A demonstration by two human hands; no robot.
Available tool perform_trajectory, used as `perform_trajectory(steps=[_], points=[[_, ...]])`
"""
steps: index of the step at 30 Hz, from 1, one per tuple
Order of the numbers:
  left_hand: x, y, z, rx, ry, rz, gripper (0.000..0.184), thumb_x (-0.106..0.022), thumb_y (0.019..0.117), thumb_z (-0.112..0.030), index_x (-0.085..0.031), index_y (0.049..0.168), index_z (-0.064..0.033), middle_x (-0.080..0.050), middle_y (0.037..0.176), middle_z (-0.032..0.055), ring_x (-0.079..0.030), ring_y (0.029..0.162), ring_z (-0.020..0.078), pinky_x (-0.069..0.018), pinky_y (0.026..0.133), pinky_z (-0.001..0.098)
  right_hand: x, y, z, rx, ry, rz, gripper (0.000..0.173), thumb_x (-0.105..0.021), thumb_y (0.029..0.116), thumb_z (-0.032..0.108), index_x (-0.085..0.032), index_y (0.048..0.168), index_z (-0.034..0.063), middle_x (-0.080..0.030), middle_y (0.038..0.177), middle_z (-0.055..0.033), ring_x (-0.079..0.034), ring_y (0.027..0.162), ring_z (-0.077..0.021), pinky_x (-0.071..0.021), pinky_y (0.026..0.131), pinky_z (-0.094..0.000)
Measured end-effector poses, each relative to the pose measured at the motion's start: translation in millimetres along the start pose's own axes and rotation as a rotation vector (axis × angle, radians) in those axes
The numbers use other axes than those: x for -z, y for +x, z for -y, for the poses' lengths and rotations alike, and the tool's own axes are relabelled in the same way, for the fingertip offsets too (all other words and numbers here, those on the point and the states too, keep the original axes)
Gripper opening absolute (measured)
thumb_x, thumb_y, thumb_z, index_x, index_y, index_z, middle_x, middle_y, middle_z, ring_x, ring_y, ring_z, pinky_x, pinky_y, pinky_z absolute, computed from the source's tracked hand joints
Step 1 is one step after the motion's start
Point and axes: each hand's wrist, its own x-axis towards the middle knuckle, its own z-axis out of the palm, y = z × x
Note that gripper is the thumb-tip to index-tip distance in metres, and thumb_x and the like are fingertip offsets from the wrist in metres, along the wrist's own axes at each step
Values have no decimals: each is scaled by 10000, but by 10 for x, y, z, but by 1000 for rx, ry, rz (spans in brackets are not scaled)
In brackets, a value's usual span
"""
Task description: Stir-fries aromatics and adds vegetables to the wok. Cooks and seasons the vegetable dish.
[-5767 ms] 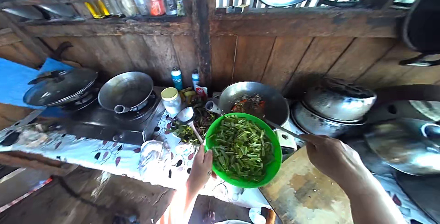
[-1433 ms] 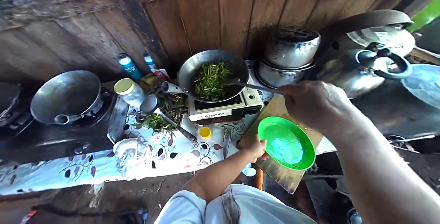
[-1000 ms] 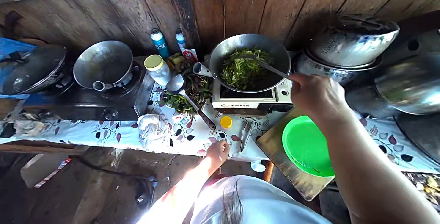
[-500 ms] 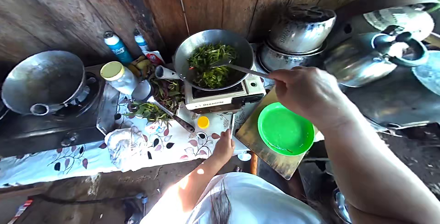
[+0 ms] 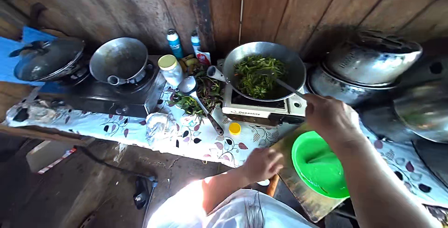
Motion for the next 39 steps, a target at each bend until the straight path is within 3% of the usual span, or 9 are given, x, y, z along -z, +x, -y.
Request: perform_trajectory(steps=[5,8,10,14,19,23,27,34,39], points=[[1115,-878,1054,939,315,-400,648,-662,970,-270,-473,1467,99,-417,1509,387,-397,1414,556,-309,1168,638,28,259,3,-27,57,-21,347,-451,1068,118,-691,1317,95,-680,1126,-344,-639,1036,-595,-462,776,-772],[1482,-1311,1866,1335,412,-414,896,-699,941,-433,-275,1615,-24,-132,1677,313,-145,1537,535,-192,1184,709,-77,301,118,-10,42,57,334,-468,1069,127,-695,1313,115,-702,1105,-307,-664,1030,-550,-488,794,-746],[1623,-1407,2067,1440,419,-288,890,-716,941,-455,-287,1617,-67,-169,1687,260,-179,1540,493,-265,1155,690,-20,185,143,7,21,56,318,-489,1068,127,-710,1296,126,-711,1094,-282,-676,1017,-520,-503,787,-714],[2063,-1294,2031,1399,409,-153,511,-565,1057,-356,-588,1359,56,-535,1436,323,-482,1382,478,-392,1125,612,343,-168,33,51,-52,-57,290,-512,1054,101,-742,1231,118,-713,1003,-261,-686,911,-507,-507,690,-692],[2606,-1066,1512,1184,364,-497,410,-531,1071,-247,-641,1206,124,-658,1210,315,-630,1187,402,-458,1054,539,418,-212,65,-55,-96,9,290,-511,1057,117,-750,1221,126,-723,1038,-252,-689,966,-491,-512,742,-677],[2677,-411,769,801,-268,-1056,179,-497,1066,-97,-597,1117,42,-569,864,24,-559,735,41,-503,690,222,154,67,73,-90,-13,21,309,-483,1067,126,-716,1268,111,-707,1087,-285,-676,1021,-517,-506,775,-708],[2406,361,558,493,-677,-1206,254,-447,1084,-99,-522,1310,-11,-632,1067,13,-616,936,46,-550,853,259,312,63,14,-120,31,-12,302,-501,1051,128,-726,1253,110,-709,1073,-301,-666,998,-554,-474,759,-759],[2066,1304,877,387,-808,-918,89,-631,1006,-100,-641,926,-64,-657,860,-15,-630,760,37,-553,691,228,7,153,-129,-104,151,75,294,-528,1030,104,-738,1237,102,-715,1093,-283,-663,1046,-532,-477,836,-751],[2005,1332,1114,340,-578,-911,251,-622,1025,-213,-679,1112,16,-600,1258,144,-606,1110,151,-533,955,320,322,-309,-181,17,59,-45,297,-517,1047,105,-769,1197,152,-739,955,-222,-703,910,-469,-517,732,-684]])
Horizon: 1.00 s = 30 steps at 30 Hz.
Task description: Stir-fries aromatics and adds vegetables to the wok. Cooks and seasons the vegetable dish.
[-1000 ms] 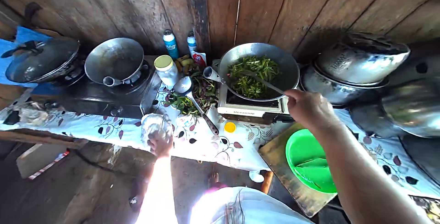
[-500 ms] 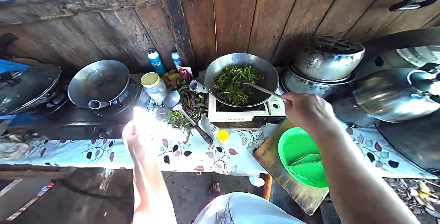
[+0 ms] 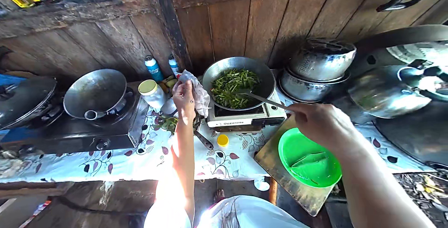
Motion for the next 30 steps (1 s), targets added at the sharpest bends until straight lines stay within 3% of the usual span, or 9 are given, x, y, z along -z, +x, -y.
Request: perform_trajectory(steps=[2,4,6,8,12,17,21,25,30], points=[[2,36,63,-34,140,1,395,-715,959,-224,-595,1246,20,-597,1238,179,-608,1108,196,-526,958,355,93,-101,17,46,-20,-30,280,-541,1027,85,-782,1157,144,-738,906,-207,-707,860,-451,-520,690,-661],[15,63,79,2,272,21,667,-796,881,-239,-461,1393,26,-571,1302,223,-598,1167,252,-513,1006,403,22,-16,118,-15,-32,70,287,-533,1040,116,-767,1201,158,-746,988,-208,-705,948,-452,-526,761,-666],[-15,77,14,51,399,52,742,-797,864,-206,-412,1461,10,-573,1338,244,-599,1206,300,-507,1028,456,-185,204,181,-93,-20,143,324,-499,1053,126,-713,1294,161,-721,1099,-226,-689,1035,-452,-533,819,-657],[-56,92,-81,66,494,85,698,-768,879,-137,-415,1466,0,-577,1334,265,-605,1197,346,-502,1010,516,-303,401,153,-146,10,142,336,-485,1067,136,-671,1346,154,-695,1156,-240,-669,1092,-456,-533,860,-643],[-50,157,-105,60,553,115,659,-749,898,-111,-419,1458,2,-571,1337,280,-595,1206,379,-488,1010,557,-215,601,19,-136,92,5,345,-454,1062,115,-693,1310,121,-721,1082,-270,-691,1032,-496,-526,820,-687],[-52,135,-111,56,565,112,652,-736,908,-130,-415,1462,-6,-565,1341,276,-592,1207,361,-485,1019,540,-429,895,133,-183,118,152,335,-461,1044,104,-678,1299,100,-696,1185,-265,-661,1134,-483,-517,892,-686],[-29,113,-147,57,570,136,649,-721,924,-139,-400,1467,13,-566,1337,290,-593,1213,379,-489,1020,551,-238,510,274,-55,21,170,348,-461,1066,122,-686,1328,168,-727,1109,-213,-690,1073,-438,-534,856,-643],[-23,96,-176,54,581,147,638,-720,929,-137,-411,1464,22,-573,1333,291,-596,1212,382,-481,1031,550,135,-11,289,53,-88,81,279,-535,1040,111,-740,1226,149,-729,939,-178,-714,889,-400,-556,704,-583],[-17,102,-157,59,593,163,639,-716,939,-156,-403,1471,11,-572,1340,293,-596,1218,393,-484,1028,555,-40,273,458,-98,-171,270,330,-474,1065,112,-654,1338,150,-699,1130,-204,-679,1076,-413,-545,824,-592]])
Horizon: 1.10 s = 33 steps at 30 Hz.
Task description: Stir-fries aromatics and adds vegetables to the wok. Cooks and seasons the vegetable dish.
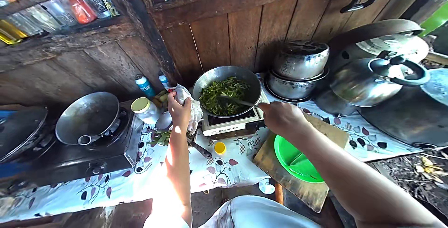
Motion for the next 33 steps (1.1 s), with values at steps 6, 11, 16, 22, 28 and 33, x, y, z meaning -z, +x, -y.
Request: perform_trajectory(steps=[6,11,16,22,28,33], points=[[30,13,-6,23,31,36,636,-714,950,-170,-405,1481,-6,-572,1350,290,-588,1233,410,-473,1036,579,401,376,-134,-151,37,-135,287,-491,1012,45,-694,1215,45,-688,1148,-292,-653,1098,-523,-510,793,-708],[41,4,-8,-9,44,44,611,-712,952,-179,-432,1467,-7,-575,1362,270,-586,1250,386,-465,1056,561,92,803,-113,-250,155,-55,219,-569,980,94,-696,1109,-29,-672,1189,-302,-633,1149,-511,-491,852,-731],[54,24,35,-13,39,69,604,-711,946,-161,-434,1459,-2,-565,1375,270,-583,1256,376,-467,1057,557,200,664,-17,-102,148,-16,311,-516,1019,122,-708,1263,106,-682,1225,-259,-638,1162,-486,-492,884,-711],[61,2,-8,-1,41,71,617,-704,955,-174,-423,1472,13,-543,1400,289,-555,1292,398,-449,1080,560,306,811,-6,-158,190,-130,284,-539,983,100,-719,1202,71,-683,1220,-265,-636,1166,-491,-493,851,-724],[60,12,-3,0,26,84,603,-699,961,-157,-420,1470,3,-542,1411,268,-560,1290,374,-454,1078,546,-30,919,-80,-65,170,-29,295,-560,1037,199,-702,1288,135,-685,1242,-251,-631,1181,-490,-476,911,-730],[76,-15,-26,8,71,83,592,-690,970,-167,-425,1473,-2,-556,1392,273,-575,1267,386,-463,1059,559,719,573,-15,-95,-134,-125,174,-603,981,138,-734,1050,48,-695,1100,-275,-653,1081,-503,-486,775,-718]])
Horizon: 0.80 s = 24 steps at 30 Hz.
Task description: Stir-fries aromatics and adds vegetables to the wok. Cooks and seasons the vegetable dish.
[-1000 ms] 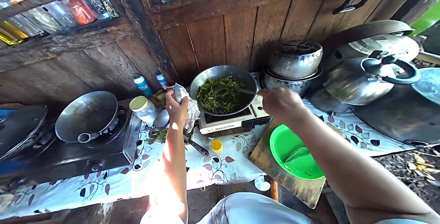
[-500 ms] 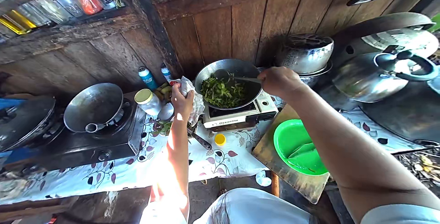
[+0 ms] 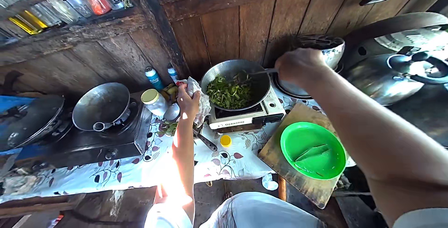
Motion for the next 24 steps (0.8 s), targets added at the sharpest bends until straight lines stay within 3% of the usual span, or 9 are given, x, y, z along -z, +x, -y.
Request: perform_trajectory(steps=[2,5,8,10,12,15,19,22,24], points=[[2,-6,-11,-2,3,-2,586,-686,971,-164,-427,1471,-3,-554,1395,269,-575,1267,381,-461,1059,554,84,38,34,-61,-108,11,144,-623,956,100,-688,968,-27,-683,1072,-273,-660,1058,-477,-501,738,-664],[6,-15,-19,-3,6,6,582,-683,977,-177,-426,1471,-10,-548,1405,264,-572,1273,375,-460,1063,549,-67,82,16,-143,-46,86,208,-621,949,105,-656,959,-100,-666,1114,-312,-643,1096,-504,-487,777,-693],[-17,-7,17,-9,-23,2,594,-687,965,-173,-425,1473,-10,-546,1408,262,-568,1277,377,-463,1059,555,-466,272,-122,-56,129,173,255,-635,966,215,-708,931,-27,-685,1068,-298,-646,1070,-499,-474,806,-731],[-10,-2,12,-2,-28,12,590,-683,973,-172,-421,1477,-14,-530,1430,263,-544,1305,386,-442,1079,562,-660,360,-115,43,232,227,285,-596,1022,258,-751,1100,31,-698,1129,-274,-640,1122,-482,-461,891,-734],[5,16,14,0,-16,24,592,-680,978,-186,-418,1482,-17,-533,1423,270,-545,1302,397,-440,1077,573,-605,290,-12,93,225,217,305,-544,1050,266,-741,1201,88,-699,1183,-248,-633,1165,-468,-461,922,-720],[-2,26,23,-6,-27,29,595,-685,969,-179,-425,1475,-4,-550,1397,278,-564,1276,400,-453,1061,578,-213,18,103,110,152,89,291,-538,1043,242,-737,1226,138,-698,1185,-248,-636,1147,-491,-471,864,-732],[-6,11,9,6,-43,15,596,-685,969,-180,-417,1473,-6,-560,1384,267,-582,1252,379,-474,1047,555,272,-263,193,126,-4,-49,264,-528,1037,193,-745,1167,118,-696,1137,-261,-645,1108,-500,-482,792,-711],[-12,16,22,6,-49,11,595,-685,970,-180,-414,1473,-13,-562,1381,262,-587,1247,367,-475,1045,548,398,-278,283,85,-159,-42,170,-555,1000,99,-691,953,11,-677,1034,-264,-660,1034,-475,-488,702,-646],[-9,17,16,11,-35,13,591,-679,975,-187,-413,1476,-22,-563,1380,255,-587,1247,362,-471,1048,544,382,-240,328,39,-217,-5,141,-593,965,38,-649,881,-61,-660,998,-290,-658,993,-490,-490,672,-637]])
